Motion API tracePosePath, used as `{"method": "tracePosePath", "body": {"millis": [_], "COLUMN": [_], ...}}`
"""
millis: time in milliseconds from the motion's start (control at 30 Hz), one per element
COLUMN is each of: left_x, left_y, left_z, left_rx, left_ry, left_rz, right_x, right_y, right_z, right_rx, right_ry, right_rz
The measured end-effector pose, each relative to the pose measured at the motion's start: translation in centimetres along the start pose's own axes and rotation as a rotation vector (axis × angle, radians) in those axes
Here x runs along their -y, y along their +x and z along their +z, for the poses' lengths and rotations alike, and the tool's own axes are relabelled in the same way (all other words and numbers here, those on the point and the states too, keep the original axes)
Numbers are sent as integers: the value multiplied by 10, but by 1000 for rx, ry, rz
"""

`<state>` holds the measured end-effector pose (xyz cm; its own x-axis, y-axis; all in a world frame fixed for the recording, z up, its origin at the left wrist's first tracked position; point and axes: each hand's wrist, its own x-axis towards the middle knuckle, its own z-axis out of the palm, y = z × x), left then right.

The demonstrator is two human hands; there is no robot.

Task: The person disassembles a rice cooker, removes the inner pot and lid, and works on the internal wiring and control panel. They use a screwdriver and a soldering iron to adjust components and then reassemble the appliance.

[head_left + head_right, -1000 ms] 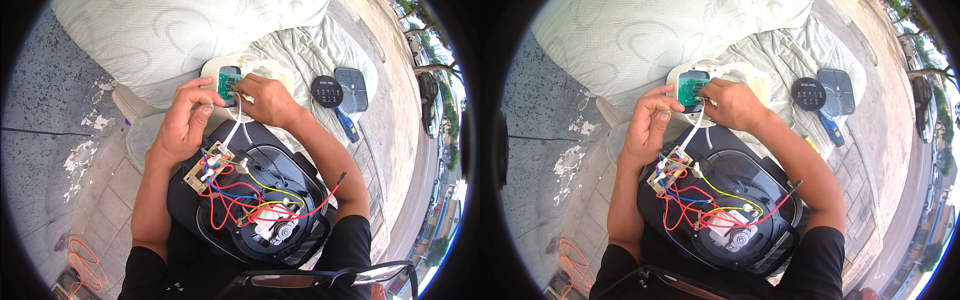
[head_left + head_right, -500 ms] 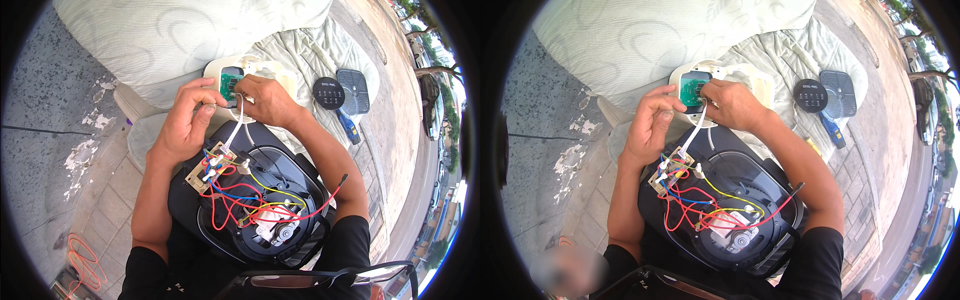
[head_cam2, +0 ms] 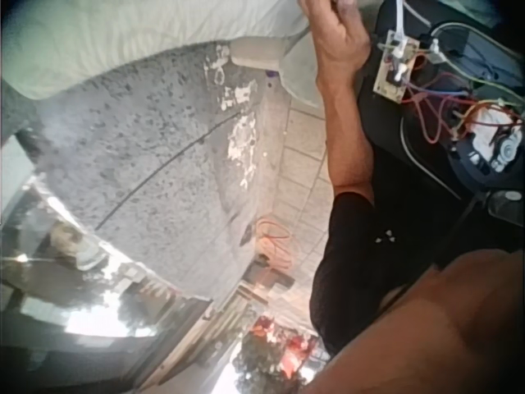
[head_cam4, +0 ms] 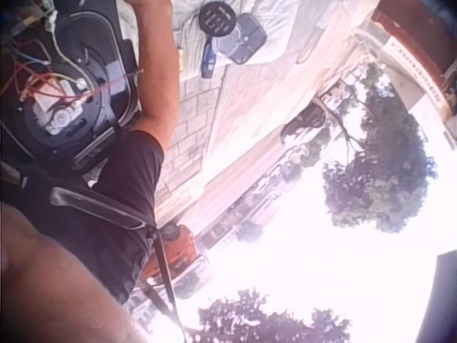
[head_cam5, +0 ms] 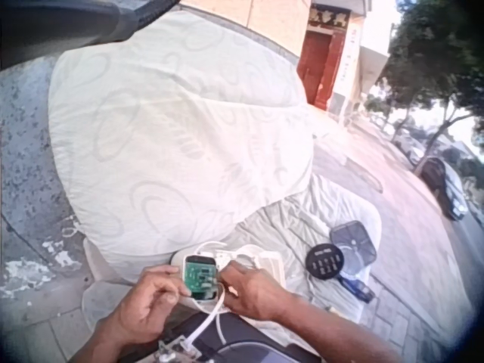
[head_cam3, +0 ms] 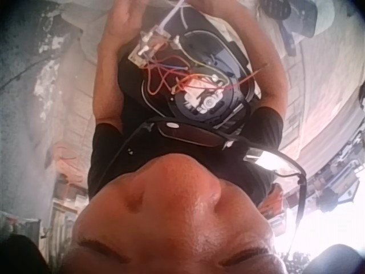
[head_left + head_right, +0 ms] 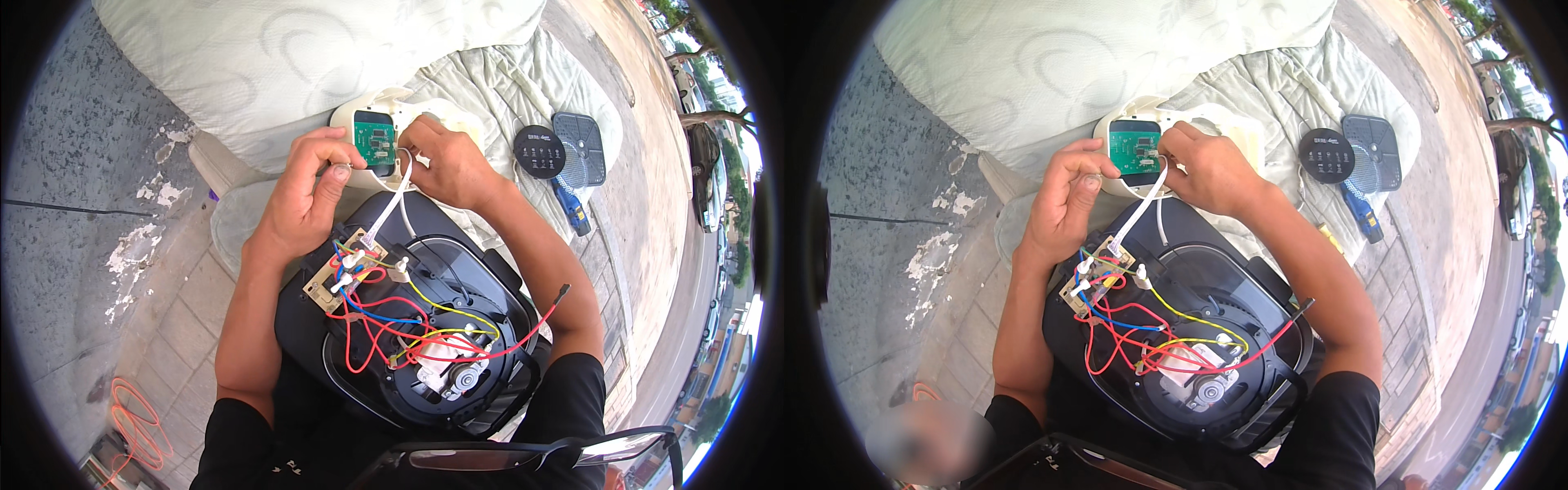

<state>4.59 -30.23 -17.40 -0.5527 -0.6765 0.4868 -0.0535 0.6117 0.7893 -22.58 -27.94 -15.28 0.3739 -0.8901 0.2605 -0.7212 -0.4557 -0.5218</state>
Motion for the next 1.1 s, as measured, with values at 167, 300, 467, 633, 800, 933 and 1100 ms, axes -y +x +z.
{"method": "tracePosePath", "body": {"millis": [167,300,467,633,800,933,1100], "left_x": [0,4,4,1,2,7,8], "left_y": [-3,-2,-2,-3,-3,-4,-5], "left_z": [6,8,7,7,5,6,5], "left_rx": [-76,-98,-75,-84,-62,-61,-54], "left_ry": [-109,-167,-175,-160,-105,-97,-87], "left_rz": [-67,-68,-94,-101,-93,-72,-78], "right_x": [10,13,14,19,18,19,19], "right_y": [-12,-19,-24,-32,-40,-43,-45], "right_z": [-16,-19,-19,-16,-9,-6,-7], "right_rx": [-101,-176,-254,-237,-220,-221,-187], "right_ry": [-86,-15,9,178,463,535,520], "right_rz": [1,-27,-110,-2,250,369,386]}}
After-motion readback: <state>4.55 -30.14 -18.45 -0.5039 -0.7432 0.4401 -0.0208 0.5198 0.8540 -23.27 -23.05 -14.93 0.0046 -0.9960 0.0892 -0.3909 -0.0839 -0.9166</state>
